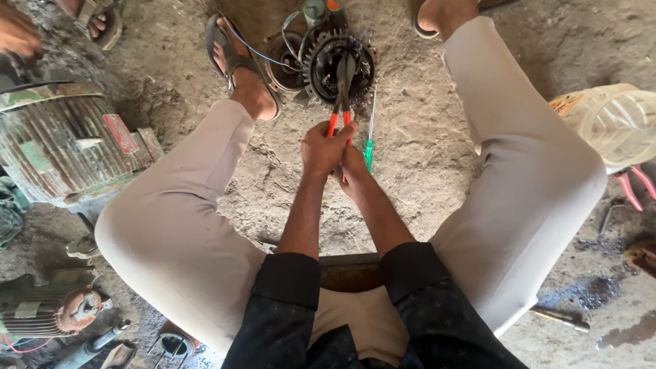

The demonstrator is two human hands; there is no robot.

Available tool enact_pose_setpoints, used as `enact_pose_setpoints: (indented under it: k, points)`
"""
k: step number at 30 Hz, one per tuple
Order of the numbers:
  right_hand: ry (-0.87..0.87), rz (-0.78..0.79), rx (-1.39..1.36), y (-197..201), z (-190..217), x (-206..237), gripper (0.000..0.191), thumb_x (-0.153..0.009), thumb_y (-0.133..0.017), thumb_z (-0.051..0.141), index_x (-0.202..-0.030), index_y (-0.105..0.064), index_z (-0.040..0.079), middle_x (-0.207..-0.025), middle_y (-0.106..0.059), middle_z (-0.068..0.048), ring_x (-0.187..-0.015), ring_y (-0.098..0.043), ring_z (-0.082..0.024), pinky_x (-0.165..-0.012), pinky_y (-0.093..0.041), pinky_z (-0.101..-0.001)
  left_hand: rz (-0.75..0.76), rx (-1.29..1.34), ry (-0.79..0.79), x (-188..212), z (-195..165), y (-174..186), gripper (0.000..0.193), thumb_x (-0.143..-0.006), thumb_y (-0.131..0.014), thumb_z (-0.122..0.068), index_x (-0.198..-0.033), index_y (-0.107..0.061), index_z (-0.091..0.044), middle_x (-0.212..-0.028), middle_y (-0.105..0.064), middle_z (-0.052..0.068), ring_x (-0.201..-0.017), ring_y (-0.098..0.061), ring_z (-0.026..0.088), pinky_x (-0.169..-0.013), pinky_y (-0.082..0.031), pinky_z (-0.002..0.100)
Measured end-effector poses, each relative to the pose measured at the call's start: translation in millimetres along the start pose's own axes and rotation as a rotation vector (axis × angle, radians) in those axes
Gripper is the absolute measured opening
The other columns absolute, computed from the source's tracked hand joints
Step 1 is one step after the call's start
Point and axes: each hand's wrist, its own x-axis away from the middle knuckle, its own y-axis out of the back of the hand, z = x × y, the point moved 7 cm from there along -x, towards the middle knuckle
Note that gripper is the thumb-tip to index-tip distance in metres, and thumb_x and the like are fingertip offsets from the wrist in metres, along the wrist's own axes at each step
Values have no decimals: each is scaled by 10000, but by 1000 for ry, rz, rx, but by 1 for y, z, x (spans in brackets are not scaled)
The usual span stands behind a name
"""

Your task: The person sits on a chair working on a water pump assembly placed on the ground. They use a screwdriver on the pump housing, then use pliers with both hands to grip and work on a component inside the pump housing, repeatedly pulling and repositioning the pliers.

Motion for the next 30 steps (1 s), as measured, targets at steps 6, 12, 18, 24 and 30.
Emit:
enact_pose_setpoints:
  k: [6, 12, 18, 24, 30]
  points:
    - [61, -81, 148, 5, 1, -7, 279, -1064, -460, 317, -986, -587, 81, -720, -554, -47, -485, -478, -144, -392, -330, -337, 24, 20, -18, 1, -5, -1, 537, -766, -796, -560, -1012, -817, -83, -908, -814, 111, -849, -780, 245, -816, -594, 418]
    - [55, -75, 184, 5, -2, -9, 245, -1041, -447, 250, -995, -571, 44, -691, -578, -26, -523, -504, -142, -420, -384, -338, 125, 14, 175, -4, 5, -8, 573, -809, -740, -528, -1203, -738, -112, -1048, -772, 106, -921, -767, 277, -727, -646, 474]
    - [441, -271, 503, -9, 16, 1, 288, -973, -543, 215, -1022, -666, -41, -818, -709, -107, -739, -651, -196, -538, -490, -426, 396, 745, -89, -10, 9, -16, 470, -916, -784, -301, -1225, -722, 48, -1140, -755, 153, -1010, -699, 221, -916, -564, 355]
    - [380, -470, 878, 3, 17, 10, 357, -999, -579, 330, -1056, -657, -13, -882, -712, -145, -803, -706, -295, -693, -548, -483, 534, 885, 28, -5, 16, -22, 471, -900, -764, -341, -1187, -711, 29, -1140, -769, 96, -1017, -708, 162, -931, -561, 305]
    - [14, 11, 135, 9, -5, -8, 396, -1086, -378, 364, -1203, -573, 40, -993, -684, -106, -822, -659, -226, -713, -542, -407, 130, 308, -67, -10, 2, -8, 601, -689, -897, -448, -1069, -761, -3, -950, -787, 101, -806, -730, 181, -722, -607, 331]
